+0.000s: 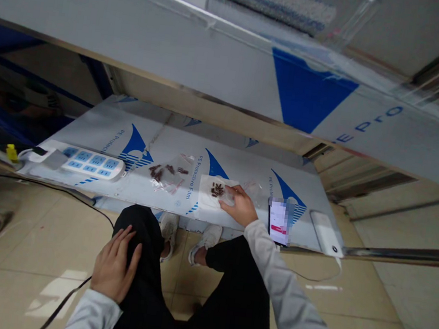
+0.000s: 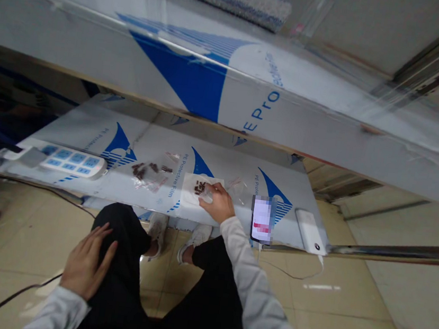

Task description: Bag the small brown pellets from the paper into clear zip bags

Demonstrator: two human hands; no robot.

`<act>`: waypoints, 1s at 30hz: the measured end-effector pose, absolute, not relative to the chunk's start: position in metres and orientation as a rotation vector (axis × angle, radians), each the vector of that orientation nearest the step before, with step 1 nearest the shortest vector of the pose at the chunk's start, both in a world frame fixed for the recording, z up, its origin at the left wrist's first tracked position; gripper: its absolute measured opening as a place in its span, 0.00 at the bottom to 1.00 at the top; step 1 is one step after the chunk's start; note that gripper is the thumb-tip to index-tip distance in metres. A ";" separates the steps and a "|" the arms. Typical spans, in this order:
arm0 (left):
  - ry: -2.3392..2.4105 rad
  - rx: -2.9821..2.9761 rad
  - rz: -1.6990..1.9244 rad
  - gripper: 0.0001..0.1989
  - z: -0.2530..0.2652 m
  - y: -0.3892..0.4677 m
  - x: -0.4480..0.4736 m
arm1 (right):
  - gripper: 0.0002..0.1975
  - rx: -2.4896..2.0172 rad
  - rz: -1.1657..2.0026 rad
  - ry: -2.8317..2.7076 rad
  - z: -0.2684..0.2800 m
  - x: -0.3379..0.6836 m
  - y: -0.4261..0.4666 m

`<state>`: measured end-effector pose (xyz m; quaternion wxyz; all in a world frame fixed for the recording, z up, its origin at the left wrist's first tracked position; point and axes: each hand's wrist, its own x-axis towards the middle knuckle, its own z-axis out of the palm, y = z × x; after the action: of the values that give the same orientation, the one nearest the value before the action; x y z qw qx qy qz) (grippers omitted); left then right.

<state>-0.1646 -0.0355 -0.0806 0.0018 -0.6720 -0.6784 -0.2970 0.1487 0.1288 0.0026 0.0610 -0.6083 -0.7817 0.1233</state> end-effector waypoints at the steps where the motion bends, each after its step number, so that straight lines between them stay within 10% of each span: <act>1: -2.167 -2.111 -0.897 0.18 -0.091 -0.038 -0.167 | 0.25 -1.909 0.335 -2.508 0.003 0.149 0.144; 17: -2.232 -2.075 -0.776 0.17 -0.096 -0.032 -0.166 | 0.23 -1.846 0.176 -3.149 0.003 0.119 0.209; 30: -2.226 -2.044 -0.808 0.16 -0.100 -0.028 -0.167 | 0.38 -2.383 0.079 -2.426 0.008 0.237 0.203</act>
<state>-0.1669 -0.0284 -0.0998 0.0070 -0.6534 -0.7115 -0.2584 0.2370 0.2034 0.0084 -0.1297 -0.6946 -0.7072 0.0232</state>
